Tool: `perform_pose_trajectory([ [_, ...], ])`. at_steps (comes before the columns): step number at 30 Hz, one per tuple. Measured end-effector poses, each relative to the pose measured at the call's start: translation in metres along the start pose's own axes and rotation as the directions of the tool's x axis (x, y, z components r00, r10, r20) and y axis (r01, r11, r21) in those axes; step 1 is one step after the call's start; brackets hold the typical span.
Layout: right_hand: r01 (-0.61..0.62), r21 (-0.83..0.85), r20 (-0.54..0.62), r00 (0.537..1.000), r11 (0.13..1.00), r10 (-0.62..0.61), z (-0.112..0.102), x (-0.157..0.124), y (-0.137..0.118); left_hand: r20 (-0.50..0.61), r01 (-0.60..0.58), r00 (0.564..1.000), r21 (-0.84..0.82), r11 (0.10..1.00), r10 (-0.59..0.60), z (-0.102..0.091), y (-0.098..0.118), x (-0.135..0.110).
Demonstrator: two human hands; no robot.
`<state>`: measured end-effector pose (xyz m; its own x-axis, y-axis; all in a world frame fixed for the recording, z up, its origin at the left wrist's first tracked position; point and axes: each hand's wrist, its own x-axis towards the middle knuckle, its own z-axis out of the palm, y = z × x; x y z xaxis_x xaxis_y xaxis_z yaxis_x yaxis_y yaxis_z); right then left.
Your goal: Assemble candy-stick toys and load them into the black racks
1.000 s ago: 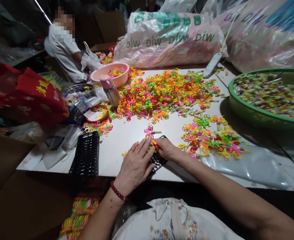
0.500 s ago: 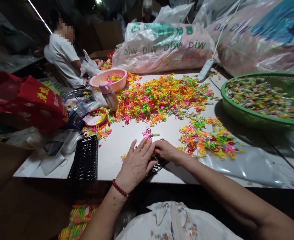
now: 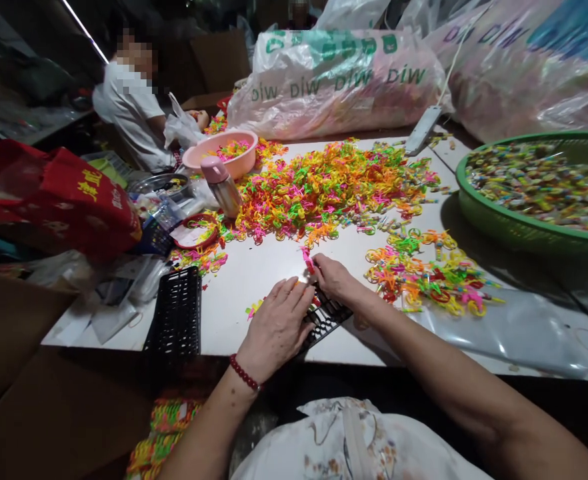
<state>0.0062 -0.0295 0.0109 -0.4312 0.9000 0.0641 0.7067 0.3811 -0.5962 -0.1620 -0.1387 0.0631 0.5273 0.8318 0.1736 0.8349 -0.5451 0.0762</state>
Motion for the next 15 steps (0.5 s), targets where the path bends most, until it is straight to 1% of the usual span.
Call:
perform_pose_trajectory([
  [1, -0.007, 0.060, 0.008, 1.000, 0.998, 0.006, -0.001, -0.006, 0.000, 0.005, 0.000, 1.000, -0.002, 1.000, 0.000, 0.000, 0.000, 0.001],
  [3, -0.014, 0.256, 0.041, 0.999, 0.966, 0.004, -0.001, -0.018, 0.001, 0.013, -0.009, 1.000, -0.007, 1.000, 0.009, -0.001, -0.002, 0.002],
  [5, -0.006, 0.464, 0.068, 0.997, 0.886, -0.029, 0.002, -0.027, 0.002, 0.013, -0.022, 1.000, -0.011, 1.000, 0.022, -0.001, -0.004, 0.003],
  [6, 0.007, 0.525, 0.072, 0.996, 0.851, -0.052, 0.003, -0.030, 0.002, 0.011, -0.029, 1.000, -0.010, 1.000, 0.029, -0.001, -0.004, 0.003],
  [7, 0.027, 0.538, 0.071, 0.995, 0.843, -0.077, 0.005, -0.032, 0.003, 0.007, -0.035, 0.999, -0.008, 0.999, 0.035, -0.002, -0.005, 0.003],
  [8, 0.050, 0.521, 0.069, 0.993, 0.852, -0.100, 0.007, -0.033, 0.003, 0.005, -0.040, 0.999, -0.005, 0.999, 0.040, -0.002, -0.006, 0.003],
  [11, 0.101, 0.412, 0.068, 0.988, 0.906, -0.141, 0.008, -0.032, 0.004, 0.019, -0.045, 0.999, 0.003, 0.999, 0.045, -0.003, -0.006, 0.003],
  [15, 0.152, 0.323, 0.096, 0.977, 0.934, -0.192, 0.005, -0.029, 0.007, 0.049, -0.041, 0.998, 0.009, 0.999, 0.040, -0.003, -0.006, 0.002],
])
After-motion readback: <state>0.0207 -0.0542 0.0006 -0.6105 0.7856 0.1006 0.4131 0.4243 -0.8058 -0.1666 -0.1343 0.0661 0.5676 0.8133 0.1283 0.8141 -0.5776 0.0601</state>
